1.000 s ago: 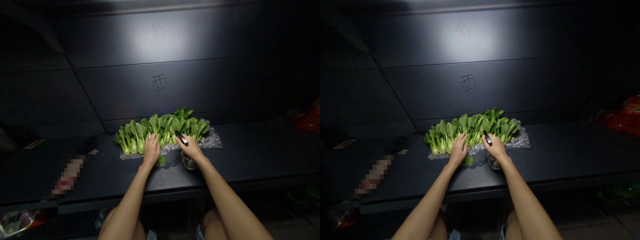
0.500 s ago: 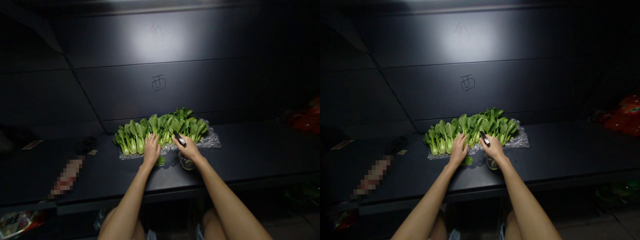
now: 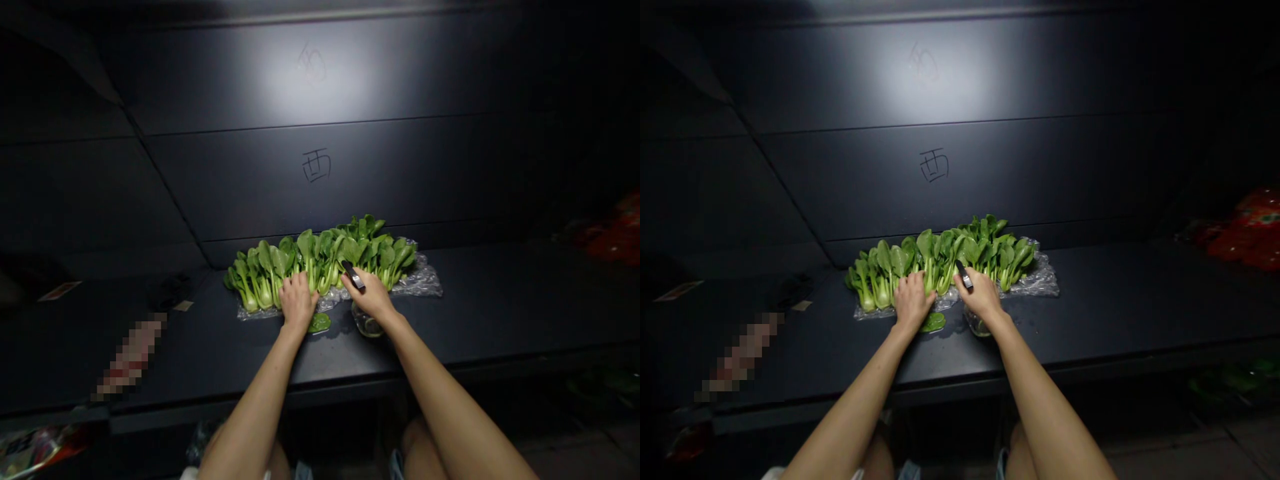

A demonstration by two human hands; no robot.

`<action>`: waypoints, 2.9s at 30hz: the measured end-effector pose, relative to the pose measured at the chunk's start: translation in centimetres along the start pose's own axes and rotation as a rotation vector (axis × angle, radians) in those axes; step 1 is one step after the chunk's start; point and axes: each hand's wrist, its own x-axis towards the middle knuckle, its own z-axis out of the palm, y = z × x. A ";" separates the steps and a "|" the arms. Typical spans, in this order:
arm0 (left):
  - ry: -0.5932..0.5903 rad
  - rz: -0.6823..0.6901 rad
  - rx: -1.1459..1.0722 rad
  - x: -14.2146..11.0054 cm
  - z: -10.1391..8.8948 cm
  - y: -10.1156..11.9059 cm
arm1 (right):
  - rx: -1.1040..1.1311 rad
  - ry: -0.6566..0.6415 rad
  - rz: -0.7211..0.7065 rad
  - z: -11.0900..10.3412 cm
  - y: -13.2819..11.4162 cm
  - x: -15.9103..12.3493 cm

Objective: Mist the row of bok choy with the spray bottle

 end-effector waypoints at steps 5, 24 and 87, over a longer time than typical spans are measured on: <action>0.064 -0.019 -0.035 0.5 0.2 0.0 | 0.013 -0.006 0.011 -0.1 -0.5 0.0; 0.021 -0.185 -0.544 1.9 1.6 -1.0 | 0.175 -0.004 -0.099 0.0 -0.3 0.3; 0.113 0.008 -0.294 0.0 0.8 -3.6 | 0.027 -0.029 0.007 0.5 -1.6 0.5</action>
